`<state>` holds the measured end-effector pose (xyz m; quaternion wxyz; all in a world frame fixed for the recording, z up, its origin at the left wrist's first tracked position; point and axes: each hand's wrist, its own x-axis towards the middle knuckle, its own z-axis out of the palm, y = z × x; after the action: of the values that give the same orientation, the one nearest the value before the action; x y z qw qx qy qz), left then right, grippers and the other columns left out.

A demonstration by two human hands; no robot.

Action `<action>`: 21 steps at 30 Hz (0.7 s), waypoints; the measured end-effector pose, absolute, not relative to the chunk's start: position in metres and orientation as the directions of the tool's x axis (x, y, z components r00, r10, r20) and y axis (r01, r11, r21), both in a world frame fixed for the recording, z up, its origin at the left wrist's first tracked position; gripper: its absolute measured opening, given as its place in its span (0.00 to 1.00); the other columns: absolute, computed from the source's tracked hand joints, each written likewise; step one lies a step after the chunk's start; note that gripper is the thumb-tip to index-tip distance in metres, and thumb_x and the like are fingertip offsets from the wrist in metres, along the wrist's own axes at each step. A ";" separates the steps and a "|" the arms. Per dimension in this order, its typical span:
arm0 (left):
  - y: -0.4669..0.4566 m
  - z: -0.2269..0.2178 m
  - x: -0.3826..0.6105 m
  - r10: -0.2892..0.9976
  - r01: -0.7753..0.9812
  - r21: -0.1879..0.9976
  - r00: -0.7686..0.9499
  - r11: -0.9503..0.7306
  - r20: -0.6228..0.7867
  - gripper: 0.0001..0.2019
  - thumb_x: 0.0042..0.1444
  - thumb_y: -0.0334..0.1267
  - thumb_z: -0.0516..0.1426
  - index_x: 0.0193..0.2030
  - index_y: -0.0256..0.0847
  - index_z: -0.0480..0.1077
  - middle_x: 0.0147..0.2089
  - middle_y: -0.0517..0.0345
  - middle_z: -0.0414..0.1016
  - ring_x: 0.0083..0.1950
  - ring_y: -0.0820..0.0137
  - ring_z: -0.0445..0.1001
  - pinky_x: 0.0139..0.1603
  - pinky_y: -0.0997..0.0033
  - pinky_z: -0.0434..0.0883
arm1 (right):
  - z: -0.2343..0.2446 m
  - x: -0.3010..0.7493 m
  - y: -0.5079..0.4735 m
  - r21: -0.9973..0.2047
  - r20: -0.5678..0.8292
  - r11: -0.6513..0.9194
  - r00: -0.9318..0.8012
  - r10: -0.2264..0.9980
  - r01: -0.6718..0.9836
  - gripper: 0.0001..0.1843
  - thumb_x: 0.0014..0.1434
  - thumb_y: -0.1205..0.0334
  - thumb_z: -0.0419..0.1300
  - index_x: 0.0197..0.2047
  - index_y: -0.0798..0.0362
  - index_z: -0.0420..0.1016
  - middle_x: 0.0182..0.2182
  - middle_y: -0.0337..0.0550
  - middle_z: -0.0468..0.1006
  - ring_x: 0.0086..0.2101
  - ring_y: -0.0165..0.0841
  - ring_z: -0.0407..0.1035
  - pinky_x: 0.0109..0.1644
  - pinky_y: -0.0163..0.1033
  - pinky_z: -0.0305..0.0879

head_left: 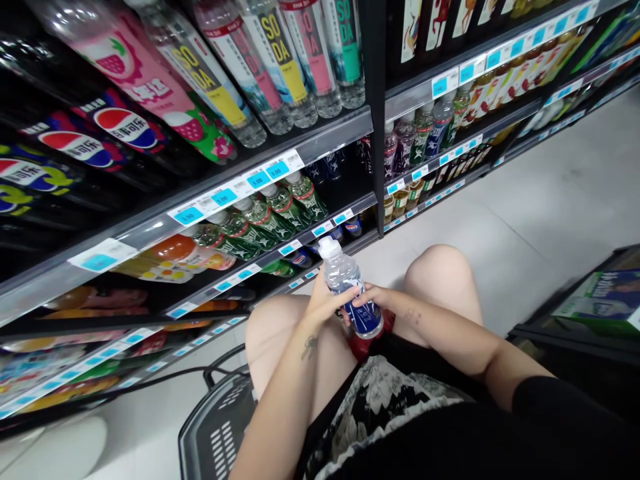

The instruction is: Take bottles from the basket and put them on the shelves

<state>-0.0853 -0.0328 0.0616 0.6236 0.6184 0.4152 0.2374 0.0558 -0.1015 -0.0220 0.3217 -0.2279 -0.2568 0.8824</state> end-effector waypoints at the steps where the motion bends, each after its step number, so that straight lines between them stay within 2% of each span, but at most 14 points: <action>1: -0.033 0.060 -0.087 0.811 0.219 0.969 0.543 0.114 -0.218 0.41 0.41 0.50 0.72 0.61 0.37 0.65 0.50 0.45 0.76 0.47 0.59 0.79 0.45 0.64 0.78 | -0.021 0.058 -0.100 -0.619 -0.228 -0.650 -0.691 0.686 -0.442 0.37 0.41 0.46 0.69 0.45 0.65 0.62 0.32 0.48 0.76 0.34 0.29 0.75 0.41 0.35 0.75; 6: -0.034 0.054 -0.091 0.772 0.229 0.957 0.571 0.177 -0.280 0.44 0.44 0.51 0.72 0.64 0.37 0.61 0.52 0.43 0.75 0.45 0.59 0.79 0.34 0.68 0.77 | -0.026 0.060 -0.094 -0.698 -0.188 -0.598 -0.705 0.684 -0.394 0.38 0.41 0.44 0.67 0.44 0.66 0.63 0.35 0.51 0.76 0.35 0.28 0.74 0.42 0.33 0.74; 11: -0.034 0.058 -0.089 0.785 0.201 0.971 0.578 0.130 -0.224 0.43 0.43 0.49 0.72 0.63 0.36 0.62 0.48 0.44 0.77 0.45 0.60 0.79 0.37 0.70 0.78 | -0.030 0.060 -0.094 -0.713 -0.186 -0.592 -0.713 0.676 -0.375 0.36 0.44 0.45 0.64 0.45 0.65 0.62 0.37 0.52 0.76 0.36 0.26 0.75 0.44 0.31 0.75; 16: -0.035 0.063 -0.087 0.767 0.224 0.958 0.579 0.177 -0.277 0.43 0.42 0.51 0.71 0.63 0.35 0.62 0.46 0.44 0.78 0.41 0.60 0.79 0.28 0.72 0.74 | -0.026 0.062 -0.094 -0.696 -0.217 -0.620 -0.716 0.664 -0.364 0.38 0.41 0.44 0.67 0.45 0.65 0.62 0.36 0.51 0.76 0.34 0.27 0.74 0.42 0.32 0.74; 21: -0.035 0.060 -0.089 0.797 0.242 0.962 0.553 0.125 -0.243 0.39 0.40 0.51 0.72 0.55 0.35 0.65 0.47 0.44 0.77 0.44 0.59 0.79 0.37 0.68 0.78 | -0.029 0.062 -0.095 -0.708 -0.200 -0.608 -0.723 0.662 -0.361 0.39 0.41 0.42 0.67 0.45 0.65 0.62 0.36 0.51 0.77 0.34 0.26 0.74 0.41 0.30 0.74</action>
<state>-0.0894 -0.0354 0.0596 0.6233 0.6228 0.4173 0.2224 0.0618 -0.0949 -0.0293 0.2947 -0.2276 -0.3307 0.8672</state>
